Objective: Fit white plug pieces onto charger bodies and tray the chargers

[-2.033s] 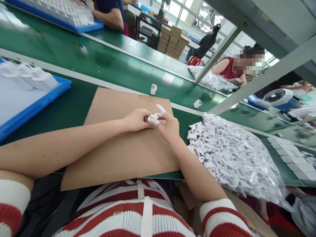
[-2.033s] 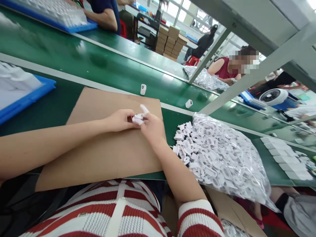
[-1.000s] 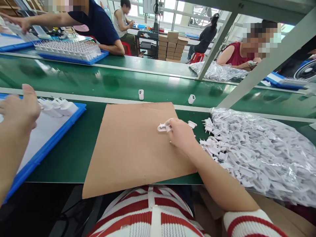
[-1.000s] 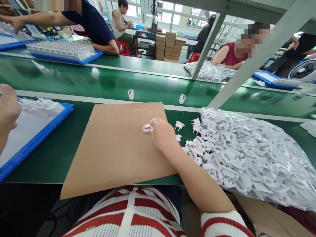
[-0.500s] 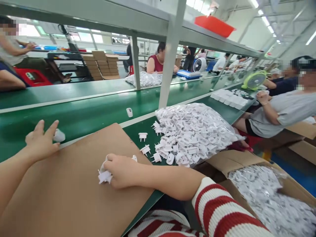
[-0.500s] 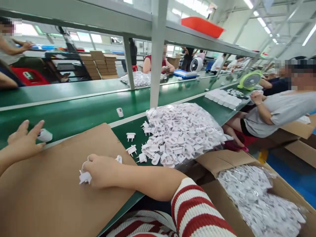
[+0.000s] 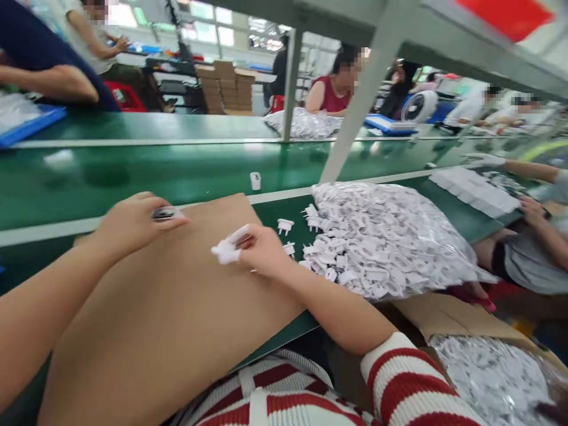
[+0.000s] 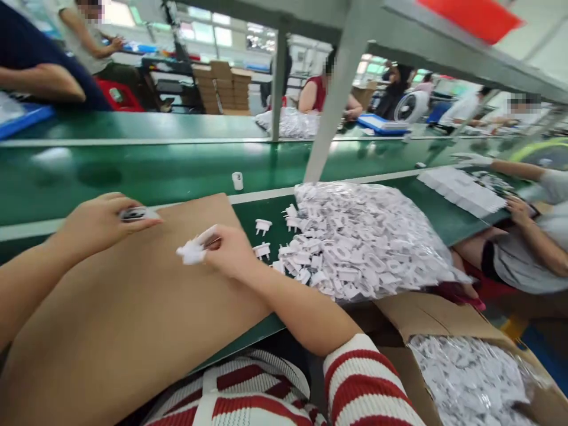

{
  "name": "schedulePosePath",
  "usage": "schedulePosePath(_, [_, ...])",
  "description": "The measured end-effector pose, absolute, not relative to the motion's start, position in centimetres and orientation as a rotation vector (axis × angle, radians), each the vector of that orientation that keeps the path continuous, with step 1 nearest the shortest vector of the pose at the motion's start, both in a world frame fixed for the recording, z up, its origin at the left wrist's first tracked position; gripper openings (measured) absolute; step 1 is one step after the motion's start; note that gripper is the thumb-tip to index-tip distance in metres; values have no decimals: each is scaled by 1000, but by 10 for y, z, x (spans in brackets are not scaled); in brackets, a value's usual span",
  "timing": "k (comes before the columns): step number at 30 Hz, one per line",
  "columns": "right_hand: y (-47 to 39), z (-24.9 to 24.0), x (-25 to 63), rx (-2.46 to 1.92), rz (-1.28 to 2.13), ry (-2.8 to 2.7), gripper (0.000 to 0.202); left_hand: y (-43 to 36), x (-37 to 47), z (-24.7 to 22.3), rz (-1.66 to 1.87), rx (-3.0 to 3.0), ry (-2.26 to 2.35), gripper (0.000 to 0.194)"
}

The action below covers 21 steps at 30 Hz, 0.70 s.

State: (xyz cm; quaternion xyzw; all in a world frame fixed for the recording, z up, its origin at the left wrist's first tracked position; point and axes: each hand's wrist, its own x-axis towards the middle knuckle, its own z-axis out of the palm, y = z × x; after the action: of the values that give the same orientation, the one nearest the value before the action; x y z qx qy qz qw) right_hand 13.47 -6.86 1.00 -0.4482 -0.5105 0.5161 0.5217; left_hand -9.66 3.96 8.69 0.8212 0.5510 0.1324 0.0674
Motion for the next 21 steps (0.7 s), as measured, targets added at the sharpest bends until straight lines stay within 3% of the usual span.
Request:
schedulePosePath(5, [-71, 27, 144, -1008, 1533, -791, 59, -14, -93, 41, 563, 2437, 1405, 44])
schedulePosePath(9, [-75, 30, 142, -997, 1654, -776, 53, -37, -86, 18, 639, 2270, 1281, 40])
schedulePosePath(12, [-78, 24, 134, -1068, 1489, -902, 48, -41, -87, 6, 671, 2071, 1122, 43])
schedulePosePath(17, [-90, 21, 123, -1199, 937, -1277, 35, -41, -85, -5, 729, 1948, 1030, 40])
schedulePosePath(21, [-94, 23, 126, -1173, 827, -1403, 23, -43, -83, -6, 752, 1947, 1002, 36])
